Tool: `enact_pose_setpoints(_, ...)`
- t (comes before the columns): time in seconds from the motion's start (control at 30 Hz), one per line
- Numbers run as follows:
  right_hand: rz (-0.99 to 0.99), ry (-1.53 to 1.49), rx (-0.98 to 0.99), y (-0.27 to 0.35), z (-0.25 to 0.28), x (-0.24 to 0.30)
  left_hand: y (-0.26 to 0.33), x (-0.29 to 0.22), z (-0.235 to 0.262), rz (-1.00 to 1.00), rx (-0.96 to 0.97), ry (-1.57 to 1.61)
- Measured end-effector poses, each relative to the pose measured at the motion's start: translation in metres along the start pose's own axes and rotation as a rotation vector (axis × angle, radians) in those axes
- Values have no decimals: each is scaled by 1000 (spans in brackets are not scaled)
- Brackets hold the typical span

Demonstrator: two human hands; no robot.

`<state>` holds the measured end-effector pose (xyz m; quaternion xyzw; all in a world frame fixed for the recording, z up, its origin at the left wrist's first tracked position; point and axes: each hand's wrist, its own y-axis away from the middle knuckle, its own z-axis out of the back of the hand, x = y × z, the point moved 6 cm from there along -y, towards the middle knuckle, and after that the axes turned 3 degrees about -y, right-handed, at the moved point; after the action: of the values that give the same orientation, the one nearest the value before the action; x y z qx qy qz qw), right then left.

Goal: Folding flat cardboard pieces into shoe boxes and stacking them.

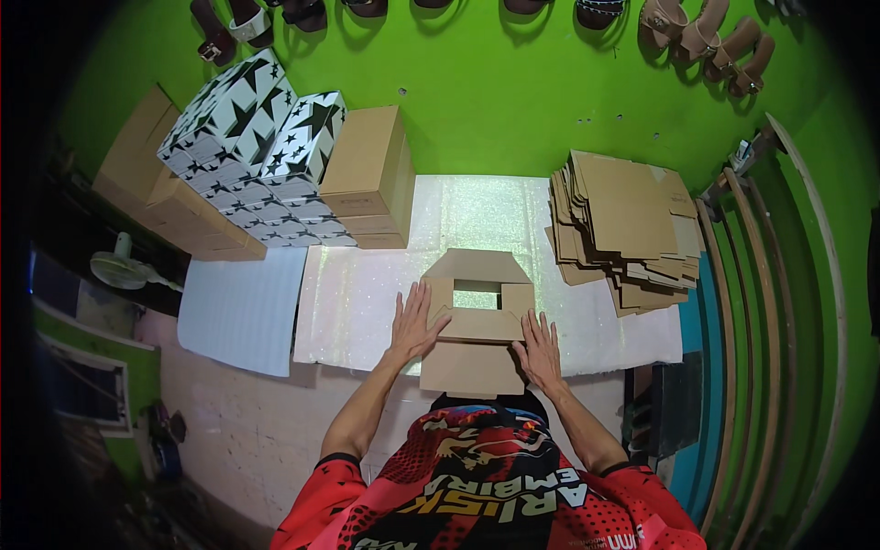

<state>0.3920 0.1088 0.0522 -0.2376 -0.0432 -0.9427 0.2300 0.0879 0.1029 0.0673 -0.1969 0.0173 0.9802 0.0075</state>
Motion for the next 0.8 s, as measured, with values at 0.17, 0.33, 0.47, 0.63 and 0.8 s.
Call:
enact_pose_setpoints(0.17,-23,-31,4,-3,0,2,11,-2,-10,3,-39,26)
enact_pose_setpoints(0.33,35,-31,-34,-5,6,0,59,-11,-24,-35,-47,38)
enact_pose_setpoints(0.47,84,-9,-12,-5,5,3,48,-3,-16,-33,-6,10)
enact_pose_setpoints(0.63,123,83,43,-7,19,7,35,-3,-10,-106,44,-29)
enact_pose_setpoints(0.8,165,85,78,-49,19,4,35,4,-11,-159,31,41)
